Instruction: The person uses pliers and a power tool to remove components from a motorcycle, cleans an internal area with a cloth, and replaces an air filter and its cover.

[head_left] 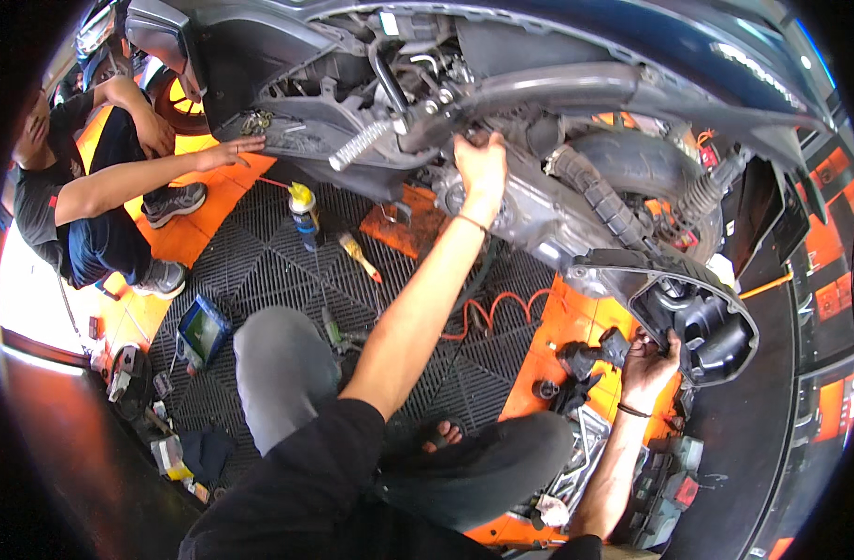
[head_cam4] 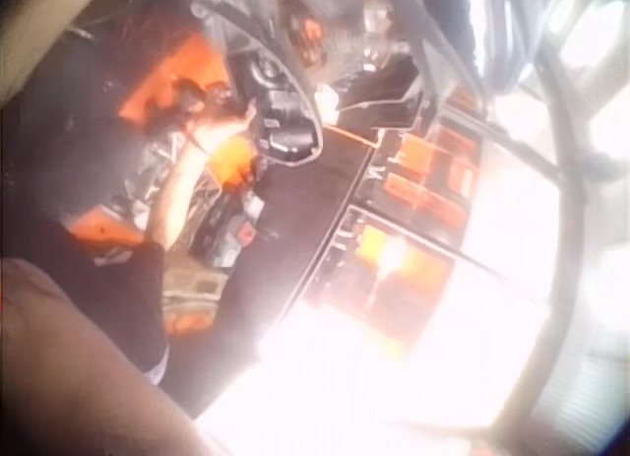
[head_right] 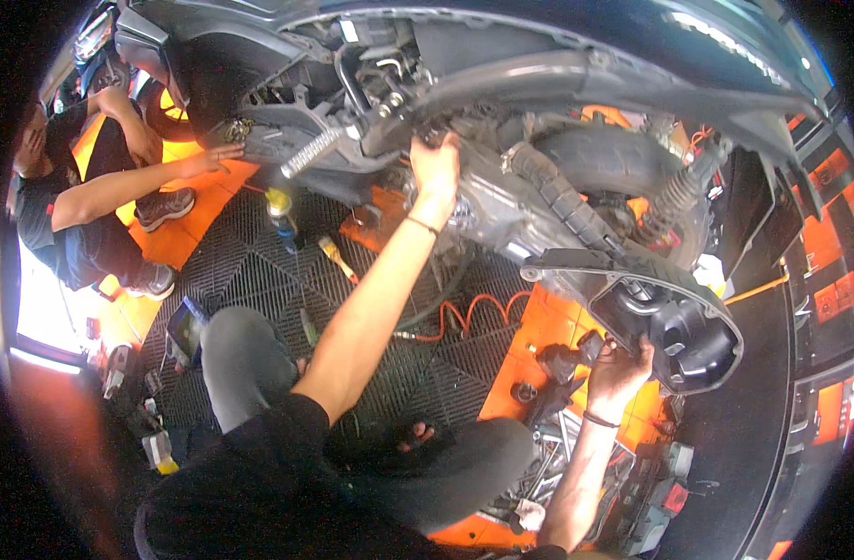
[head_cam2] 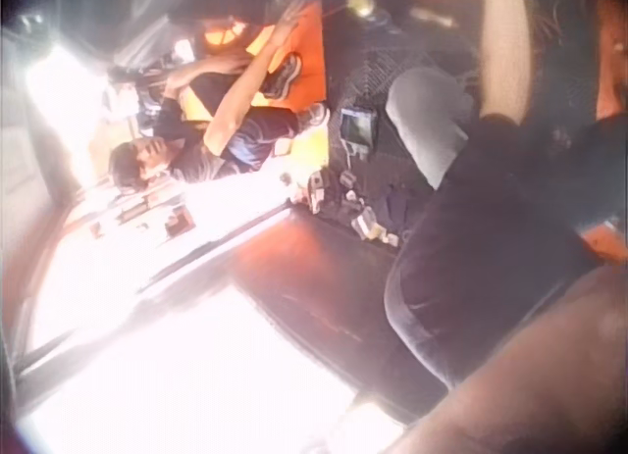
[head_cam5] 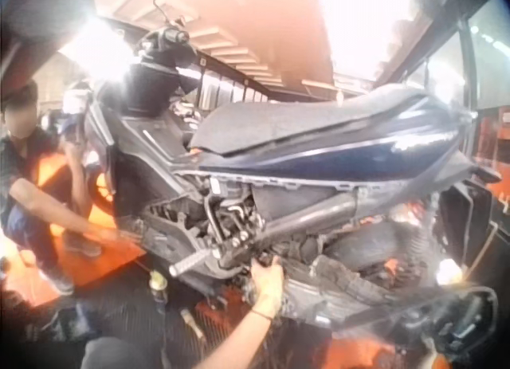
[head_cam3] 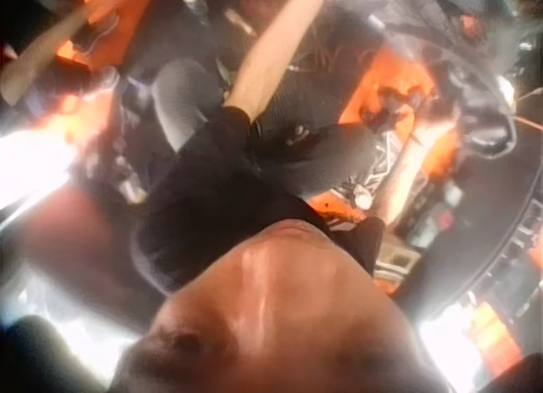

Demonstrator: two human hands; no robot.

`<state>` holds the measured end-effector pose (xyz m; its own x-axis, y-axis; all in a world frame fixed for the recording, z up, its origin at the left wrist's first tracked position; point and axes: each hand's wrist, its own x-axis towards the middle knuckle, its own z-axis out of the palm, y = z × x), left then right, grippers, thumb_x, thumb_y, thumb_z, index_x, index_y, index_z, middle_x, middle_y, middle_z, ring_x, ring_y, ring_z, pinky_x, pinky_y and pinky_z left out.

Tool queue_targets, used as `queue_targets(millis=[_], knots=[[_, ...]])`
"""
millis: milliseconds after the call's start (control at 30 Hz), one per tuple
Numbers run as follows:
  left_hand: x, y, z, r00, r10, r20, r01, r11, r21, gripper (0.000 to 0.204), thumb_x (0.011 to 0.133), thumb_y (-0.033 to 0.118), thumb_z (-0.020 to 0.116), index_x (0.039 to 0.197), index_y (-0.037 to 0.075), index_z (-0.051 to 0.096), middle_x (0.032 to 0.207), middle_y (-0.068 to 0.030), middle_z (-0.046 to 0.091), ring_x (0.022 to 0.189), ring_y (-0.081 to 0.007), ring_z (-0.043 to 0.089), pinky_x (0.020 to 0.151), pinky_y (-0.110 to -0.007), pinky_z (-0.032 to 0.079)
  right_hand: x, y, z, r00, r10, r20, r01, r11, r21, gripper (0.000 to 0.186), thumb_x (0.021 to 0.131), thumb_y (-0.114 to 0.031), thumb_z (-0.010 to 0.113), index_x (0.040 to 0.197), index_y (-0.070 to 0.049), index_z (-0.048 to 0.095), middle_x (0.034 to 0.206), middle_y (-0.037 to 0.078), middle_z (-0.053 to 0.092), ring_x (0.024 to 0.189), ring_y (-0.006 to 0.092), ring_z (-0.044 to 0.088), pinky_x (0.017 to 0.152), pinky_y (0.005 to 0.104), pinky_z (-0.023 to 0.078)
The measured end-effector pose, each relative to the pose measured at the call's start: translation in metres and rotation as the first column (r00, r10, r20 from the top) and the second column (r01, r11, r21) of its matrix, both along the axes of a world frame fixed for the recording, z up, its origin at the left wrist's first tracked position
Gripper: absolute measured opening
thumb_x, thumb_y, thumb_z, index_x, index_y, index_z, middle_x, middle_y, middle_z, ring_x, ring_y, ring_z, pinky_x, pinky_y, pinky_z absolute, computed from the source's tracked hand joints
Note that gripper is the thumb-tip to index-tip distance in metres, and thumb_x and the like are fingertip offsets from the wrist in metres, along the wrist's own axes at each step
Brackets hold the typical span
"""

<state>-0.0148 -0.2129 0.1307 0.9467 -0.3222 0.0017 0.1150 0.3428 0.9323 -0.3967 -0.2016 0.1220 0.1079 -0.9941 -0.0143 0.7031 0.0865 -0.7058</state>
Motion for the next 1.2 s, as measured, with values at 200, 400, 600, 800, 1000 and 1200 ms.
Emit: queue_targets(millis=[200,400,600,800,1000,1200], knots=[[0.03,0.026,-0.025,0.836,-0.535,-0.119,0.355,0.694,-0.627,0.02,0.094,0.021,0.064,0.1,0.003,0.057,0.087,-0.005,0.057,0.071,-0.0158,0.058,0.071,-0.033,0.054,0.067,-0.033,0.012,0.997,-0.036,-0.063,0.038,0.998,0.041,0.022,0.097,-0.016,0.052,0.1,0.002,0.064,0.099,0.014,0.072,0.076,0.0227,0.064,0.071,0.033,0.054],[0.051,0.052,-0.037,0.707,-0.696,-0.128,0.589,0.679,-0.439,0.027,0.094,0.029,0.065,0.097,0.004,0.056,0.075,0.0005,0.051,0.058,-0.0111,0.051,0.053,-0.028,0.048,0.142,-0.038,0.021,0.984,-0.141,-0.106,0.155,0.979,0.131,0.014,0.095,-0.015,0.054,0.092,-0.005,0.062,0.084,0.009,0.07,0.061,0.0196,0.059,0.067,0.0328,0.053],[0.051,0.055,-0.035,0.741,-0.668,-0.067,0.629,0.726,-0.278,0.03,0.094,0.027,0.067,0.094,-0.002,0.063,0.076,-0.0028,0.061,0.058,-0.0096,0.058,0.05,-0.026,0.048,0.173,-0.038,0.0,0.983,-0.142,-0.12,0.149,0.987,0.057,0.01,0.09,-0.014,0.058,0.094,-0.007,0.064,0.09,0.009,0.071,0.069,0.021,0.064,0.067,0.0329,0.054],[0.047,0.055,-0.03,0.832,-0.553,0.034,0.554,0.828,-0.093,0.031,0.091,0.028,0.07,0.088,-0.001,0.06,0.072,-0.0093,0.059,0.069,-0.0202,0.058,0.066,-0.036,0.047,0.171,-0.047,-0.013,0.979,-0.143,-0.143,0.149,0.988,0.031,0.018,0.089,-0.017,0.06,0.103,-0.005,0.064,0.102,0.007,0.071,0.084,0.0201,0.066,0.073,0.0316,0.052],[0.046,0.051,-0.03,0.905,-0.419,0.07,0.424,0.895,-0.138,0.036,0.089,0.031,0.072,0.078,0.003,0.053,0.063,-0.0023,0.053,0.059,-0.0117,0.049,0.055,-0.031,0.042,0.202,-0.044,-0.009,0.974,-0.211,-0.078,0.215,0.975,0.049,0.018,0.09,-0.015,0.059,0.1,-0.001,0.065,0.1,0.009,0.072,0.079,0.0198,0.066,0.071,0.0304,0.053],[0.039,0.049,-0.028,0.875,-0.485,-0.008,0.48,0.868,-0.13,0.033,0.089,0.03,0.074,0.084,0.002,0.055,0.068,-0.004,0.061,0.062,-0.0125,0.055,0.059,-0.03,0.046,0.186,-0.054,-0.026,0.99,-0.128,-0.062,0.129,0.992,0.002,0.027,0.093,-0.021,0.056,0.11,-0.001,0.062,0.111,0.011,0.069,0.099,0.0225,0.064,0.087,0.035,0.051]])
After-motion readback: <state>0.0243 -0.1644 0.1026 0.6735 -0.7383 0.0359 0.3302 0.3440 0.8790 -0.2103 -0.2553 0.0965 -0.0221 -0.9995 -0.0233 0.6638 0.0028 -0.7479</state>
